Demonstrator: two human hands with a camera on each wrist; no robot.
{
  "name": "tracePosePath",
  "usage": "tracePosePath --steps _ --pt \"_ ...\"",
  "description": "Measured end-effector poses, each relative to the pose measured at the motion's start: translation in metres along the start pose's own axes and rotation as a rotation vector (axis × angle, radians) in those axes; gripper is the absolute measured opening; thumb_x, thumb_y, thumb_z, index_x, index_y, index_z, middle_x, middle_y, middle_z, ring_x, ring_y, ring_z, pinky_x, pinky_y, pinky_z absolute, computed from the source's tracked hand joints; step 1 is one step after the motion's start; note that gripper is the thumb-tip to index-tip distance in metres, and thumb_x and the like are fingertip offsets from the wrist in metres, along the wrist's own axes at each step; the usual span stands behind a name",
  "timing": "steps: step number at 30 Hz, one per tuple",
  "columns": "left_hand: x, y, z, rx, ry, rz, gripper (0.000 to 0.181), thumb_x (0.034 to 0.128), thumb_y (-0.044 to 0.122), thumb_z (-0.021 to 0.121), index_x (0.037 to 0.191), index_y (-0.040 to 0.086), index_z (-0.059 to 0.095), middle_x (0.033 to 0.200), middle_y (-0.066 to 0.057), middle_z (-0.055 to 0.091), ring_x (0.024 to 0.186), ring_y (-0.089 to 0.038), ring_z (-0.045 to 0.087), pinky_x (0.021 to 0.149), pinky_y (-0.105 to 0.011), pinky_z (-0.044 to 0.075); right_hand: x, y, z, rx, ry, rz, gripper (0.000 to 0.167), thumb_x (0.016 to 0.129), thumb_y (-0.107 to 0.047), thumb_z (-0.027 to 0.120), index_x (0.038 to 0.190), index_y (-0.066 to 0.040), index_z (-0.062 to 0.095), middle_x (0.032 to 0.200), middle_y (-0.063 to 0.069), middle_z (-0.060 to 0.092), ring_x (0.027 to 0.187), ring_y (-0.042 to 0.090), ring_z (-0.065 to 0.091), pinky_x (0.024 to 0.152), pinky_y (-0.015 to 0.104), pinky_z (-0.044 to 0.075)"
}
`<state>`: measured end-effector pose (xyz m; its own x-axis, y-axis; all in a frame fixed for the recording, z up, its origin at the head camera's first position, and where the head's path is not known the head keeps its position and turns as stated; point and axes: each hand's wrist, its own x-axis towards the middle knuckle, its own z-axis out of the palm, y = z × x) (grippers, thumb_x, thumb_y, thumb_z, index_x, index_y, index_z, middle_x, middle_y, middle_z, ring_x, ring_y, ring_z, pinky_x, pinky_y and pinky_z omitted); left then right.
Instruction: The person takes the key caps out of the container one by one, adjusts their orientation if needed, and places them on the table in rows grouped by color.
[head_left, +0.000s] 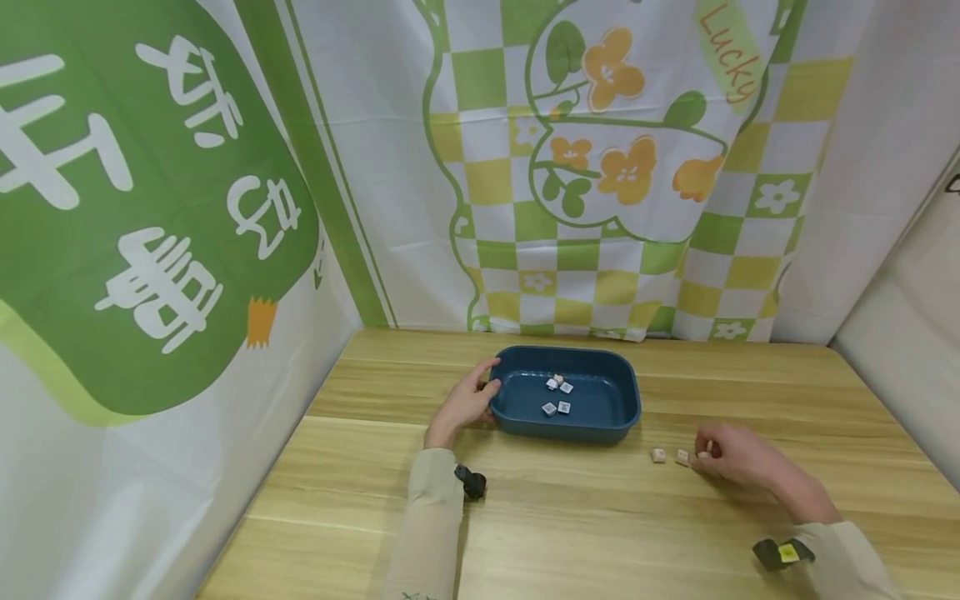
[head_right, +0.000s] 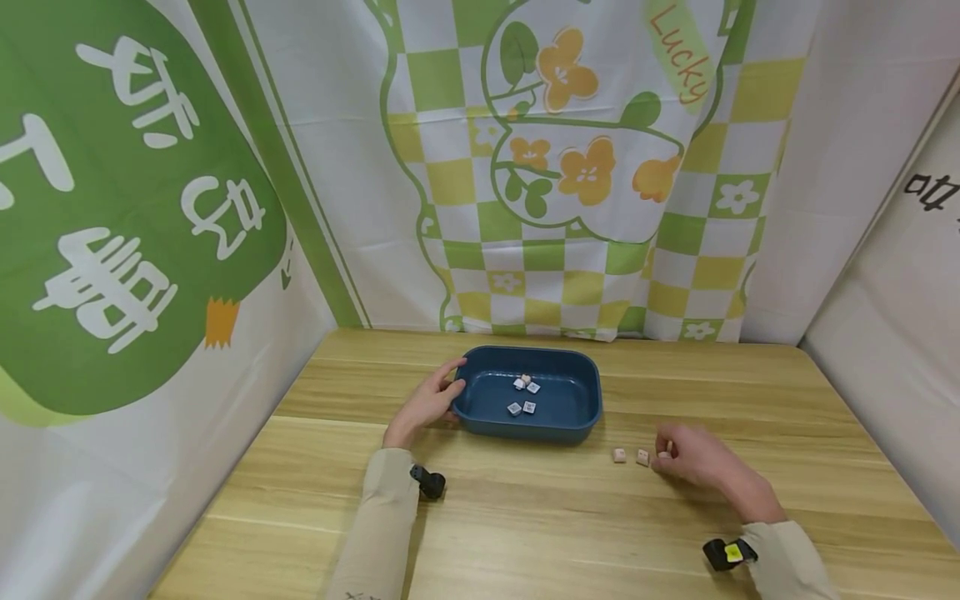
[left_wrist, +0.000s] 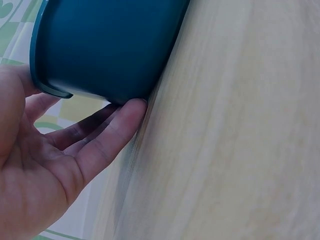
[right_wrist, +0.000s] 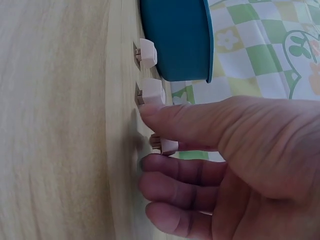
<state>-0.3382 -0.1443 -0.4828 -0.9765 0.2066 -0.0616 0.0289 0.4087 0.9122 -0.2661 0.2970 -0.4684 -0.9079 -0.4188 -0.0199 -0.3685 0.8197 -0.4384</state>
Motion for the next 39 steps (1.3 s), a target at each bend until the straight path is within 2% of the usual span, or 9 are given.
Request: tracePosePath --steps 5,15,26,32,39 --pt "0.0 0.0 0.0 0.007 -0.003 0.005 0.05 0.1045 0.029 0.048 0.152 0.029 0.035 0.099 -0.015 0.059 0.066 -0.031 0.064 0.063 -0.038 0.06 0.0 0.001 0.0 0.02 -0.033 0.013 0.019 0.083 -0.022 0.077 0.081 -0.015 0.059 0.066 -0.008 0.047 0.057 0.003 0.041 0.05 0.021 0.033" --pt "-0.002 0.002 0.0 0.004 -0.007 0.001 0.049 0.1045 0.03 0.048 0.152 0.032 0.036 0.105 -0.018 0.06 0.067 -0.031 0.064 0.064 -0.037 0.06 -0.002 0.005 0.001 0.023 -0.041 0.013 0.02 0.084 -0.022 0.076 0.083 -0.013 0.058 0.066 -0.007 0.048 0.056 0.004 0.041 0.049 0.021 0.033" --pt "-0.001 0.001 -0.001 -0.013 -0.001 -0.001 0.048 0.1043 0.029 0.048 0.151 0.033 0.037 0.109 -0.02 0.059 0.068 -0.029 0.063 0.065 -0.038 0.06 -0.003 0.002 -0.002 0.054 -0.064 0.051 0.019 0.084 -0.02 0.076 0.086 -0.013 0.058 0.066 -0.005 0.048 0.055 0.006 0.044 0.048 0.022 0.036" --pt "-0.002 0.001 -0.001 -0.018 -0.005 -0.008 0.049 0.1041 0.03 0.049 0.151 0.032 0.036 0.11 -0.021 0.059 0.068 -0.029 0.064 0.065 -0.037 0.06 -0.004 0.001 -0.005 0.044 -0.081 0.023 0.019 0.083 -0.019 0.077 0.087 -0.012 0.059 0.067 -0.006 0.049 0.058 0.005 0.042 0.051 0.021 0.035" --pt "-0.001 0.001 0.0 -0.008 -0.002 0.007 0.049 0.1043 0.029 0.048 0.152 0.029 0.036 0.112 -0.022 0.061 0.068 -0.031 0.065 0.064 -0.038 0.06 -0.005 0.0 -0.011 0.037 -0.097 0.026 0.019 0.082 -0.017 0.077 0.09 -0.011 0.061 0.07 -0.004 0.053 0.06 0.007 0.045 0.051 0.022 0.037"
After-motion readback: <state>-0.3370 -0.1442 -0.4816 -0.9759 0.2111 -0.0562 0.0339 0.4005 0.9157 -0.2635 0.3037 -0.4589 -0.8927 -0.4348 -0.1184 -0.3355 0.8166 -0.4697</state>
